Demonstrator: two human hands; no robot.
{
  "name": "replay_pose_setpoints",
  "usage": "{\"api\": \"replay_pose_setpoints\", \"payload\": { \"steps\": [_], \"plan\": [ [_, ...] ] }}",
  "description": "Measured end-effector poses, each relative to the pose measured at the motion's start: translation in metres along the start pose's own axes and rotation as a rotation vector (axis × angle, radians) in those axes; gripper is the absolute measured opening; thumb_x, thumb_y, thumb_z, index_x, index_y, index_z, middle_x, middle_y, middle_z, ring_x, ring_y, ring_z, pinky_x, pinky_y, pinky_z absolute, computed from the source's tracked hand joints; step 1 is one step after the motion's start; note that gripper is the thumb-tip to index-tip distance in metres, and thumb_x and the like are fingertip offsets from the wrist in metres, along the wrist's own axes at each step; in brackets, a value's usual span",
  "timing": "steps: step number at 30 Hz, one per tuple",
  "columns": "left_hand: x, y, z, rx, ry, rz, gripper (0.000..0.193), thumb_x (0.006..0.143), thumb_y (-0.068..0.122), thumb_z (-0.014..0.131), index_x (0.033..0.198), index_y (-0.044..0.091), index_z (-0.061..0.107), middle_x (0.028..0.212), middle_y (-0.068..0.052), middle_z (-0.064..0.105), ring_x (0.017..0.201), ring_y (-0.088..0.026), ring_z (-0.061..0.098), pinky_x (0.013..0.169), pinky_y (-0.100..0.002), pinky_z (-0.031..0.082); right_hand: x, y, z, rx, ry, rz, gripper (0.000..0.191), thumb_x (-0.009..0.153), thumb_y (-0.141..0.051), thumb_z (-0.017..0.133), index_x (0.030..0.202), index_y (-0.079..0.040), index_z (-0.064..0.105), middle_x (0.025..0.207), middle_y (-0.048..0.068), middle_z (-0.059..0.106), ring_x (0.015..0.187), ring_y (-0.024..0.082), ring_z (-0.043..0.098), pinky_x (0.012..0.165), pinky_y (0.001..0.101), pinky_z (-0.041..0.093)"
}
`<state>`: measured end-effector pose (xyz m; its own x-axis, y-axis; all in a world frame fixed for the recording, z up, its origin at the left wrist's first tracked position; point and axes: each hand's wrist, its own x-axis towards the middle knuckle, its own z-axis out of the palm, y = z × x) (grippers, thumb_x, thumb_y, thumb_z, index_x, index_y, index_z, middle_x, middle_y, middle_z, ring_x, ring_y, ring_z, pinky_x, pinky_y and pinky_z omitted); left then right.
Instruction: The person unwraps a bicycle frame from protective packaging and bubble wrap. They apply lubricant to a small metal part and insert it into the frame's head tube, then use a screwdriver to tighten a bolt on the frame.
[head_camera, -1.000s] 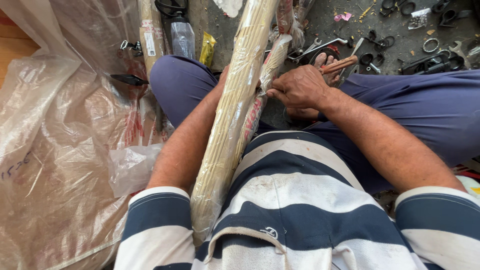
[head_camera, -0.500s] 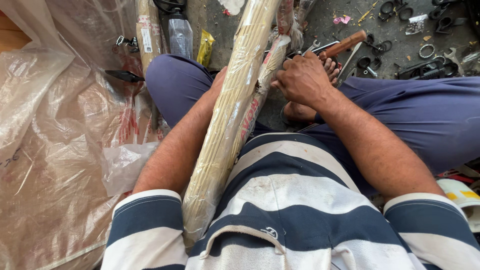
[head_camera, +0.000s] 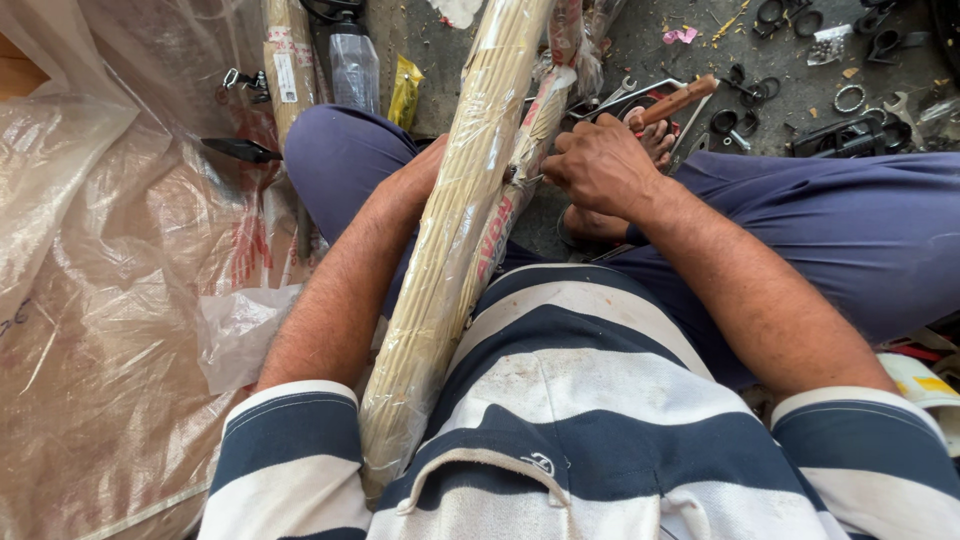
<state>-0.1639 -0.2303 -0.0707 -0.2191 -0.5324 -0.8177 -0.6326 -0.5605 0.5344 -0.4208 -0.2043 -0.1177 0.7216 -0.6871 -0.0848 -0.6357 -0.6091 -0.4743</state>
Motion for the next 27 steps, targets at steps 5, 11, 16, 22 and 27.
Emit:
{"api": "replay_pose_setpoints", "payload": {
  "steps": [5, 11, 16, 22, 27],
  "plan": [
    [0.003, -0.006, 0.001, -0.141, 0.037, -0.115, 0.065, 0.084, 0.037, 0.071, 0.142, 0.01, 0.058, 0.119, -0.018, 0.072, 0.104, -0.025, 0.071, 0.086, -0.041, 0.058, -0.001, 0.0, 0.003, 0.039, -0.053, 0.064, 0.013, 0.089, -0.029, 0.068, 0.092, -0.023, 0.079, 0.084, 0.001, 0.063, 0.088, 0.021, 0.064, 0.081, 0.0422, 0.044],
    [0.033, -0.037, 0.009, -0.432, -0.004, 0.123, 0.069, 0.078, 0.026, 0.084, 0.139, 0.002, 0.062, 0.118, -0.019, 0.072, 0.105, -0.027, 0.068, 0.089, -0.042, 0.058, -0.002, 0.008, -0.003, 0.108, -0.09, 0.148, 0.031, 0.083, -0.013, 0.065, 0.111, -0.02, 0.076, 0.089, 0.007, 0.064, 0.086, 0.024, 0.064, 0.076, 0.0422, 0.05],
    [0.044, -0.053, 0.011, -0.206, -0.005, 0.379, 0.069, 0.078, 0.018, 0.089, 0.137, 0.004, 0.057, 0.119, -0.015, 0.069, 0.11, -0.023, 0.065, 0.092, -0.038, 0.056, -0.005, 0.013, -0.02, 0.365, -0.026, 0.356, 0.031, 0.102, -0.006, 0.058, 0.132, -0.012, 0.064, 0.093, 0.013, 0.07, 0.076, 0.026, 0.07, 0.068, 0.0426, 0.058],
    [0.03, 0.001, 0.008, 0.171, 0.168, 0.242, 0.042, 0.097, 0.027, 0.075, 0.134, 0.01, 0.065, 0.116, -0.009, 0.073, 0.107, -0.019, 0.071, 0.092, -0.034, 0.058, 0.013, 0.0, -0.04, 1.098, -0.039, 0.531, 0.027, 0.097, -0.008, 0.065, 0.118, 0.006, 0.057, 0.09, 0.018, 0.075, 0.075, 0.022, 0.075, 0.066, 0.0382, 0.061],
    [0.013, 0.023, 0.025, -0.097, 0.15, 0.2, 0.03, 0.1, 0.025, 0.071, 0.122, 0.005, 0.071, 0.11, -0.011, 0.074, 0.104, -0.018, 0.071, 0.088, -0.032, 0.059, 0.004, 0.0, -0.063, 1.651, 0.021, 0.503, 0.035, 0.1, -0.025, 0.063, 0.124, 0.0, 0.06, 0.109, 0.016, 0.073, 0.092, 0.024, 0.075, 0.08, 0.0371, 0.061]
  ]
}}
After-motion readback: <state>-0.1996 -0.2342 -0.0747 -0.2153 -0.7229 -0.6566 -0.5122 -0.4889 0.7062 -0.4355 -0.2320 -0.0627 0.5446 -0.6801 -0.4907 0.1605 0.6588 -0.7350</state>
